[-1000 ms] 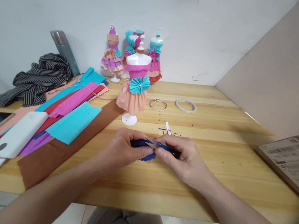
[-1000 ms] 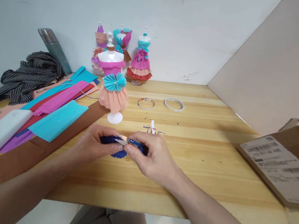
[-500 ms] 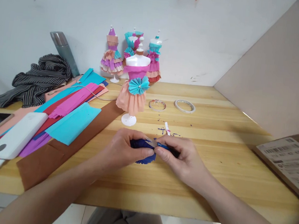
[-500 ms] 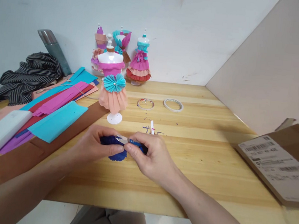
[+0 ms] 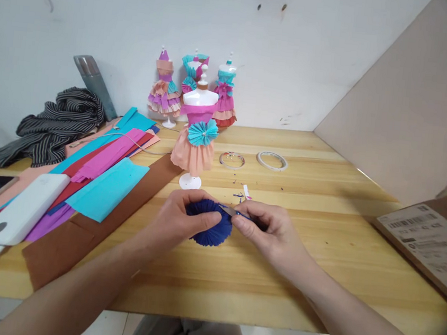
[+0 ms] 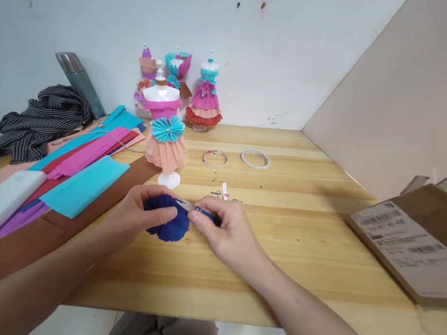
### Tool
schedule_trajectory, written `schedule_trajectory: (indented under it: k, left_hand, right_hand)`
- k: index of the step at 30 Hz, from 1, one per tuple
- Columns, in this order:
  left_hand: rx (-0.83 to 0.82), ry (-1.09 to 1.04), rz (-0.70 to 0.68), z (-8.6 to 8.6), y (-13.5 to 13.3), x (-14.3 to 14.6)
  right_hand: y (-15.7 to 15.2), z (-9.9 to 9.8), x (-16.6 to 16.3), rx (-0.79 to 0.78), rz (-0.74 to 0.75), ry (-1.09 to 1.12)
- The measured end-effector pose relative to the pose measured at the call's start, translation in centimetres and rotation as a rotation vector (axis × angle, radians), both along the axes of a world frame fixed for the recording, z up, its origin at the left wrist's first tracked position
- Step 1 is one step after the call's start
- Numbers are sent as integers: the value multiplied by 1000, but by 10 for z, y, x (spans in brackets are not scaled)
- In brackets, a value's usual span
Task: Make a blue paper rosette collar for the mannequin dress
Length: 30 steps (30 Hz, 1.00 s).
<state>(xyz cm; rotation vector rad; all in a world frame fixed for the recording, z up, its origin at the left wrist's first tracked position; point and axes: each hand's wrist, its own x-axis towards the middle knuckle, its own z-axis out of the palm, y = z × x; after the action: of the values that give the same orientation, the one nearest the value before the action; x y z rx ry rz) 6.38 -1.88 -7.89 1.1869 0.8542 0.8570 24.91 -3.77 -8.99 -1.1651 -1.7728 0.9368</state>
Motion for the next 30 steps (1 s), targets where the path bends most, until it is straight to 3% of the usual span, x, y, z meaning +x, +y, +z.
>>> schedule_trajectory:
  k: [12,22,30]
  left_hand:
    - [21,48,41,-1,0,0]
    - [16,96,59,1,1,-1]
    - [12,75,61,-2,2,-1]
  right_hand:
    - [1,1,0,-43,27,3]
    - [8,-8,2,-211,35,264]
    - [9,-11,2,-261,65,294]
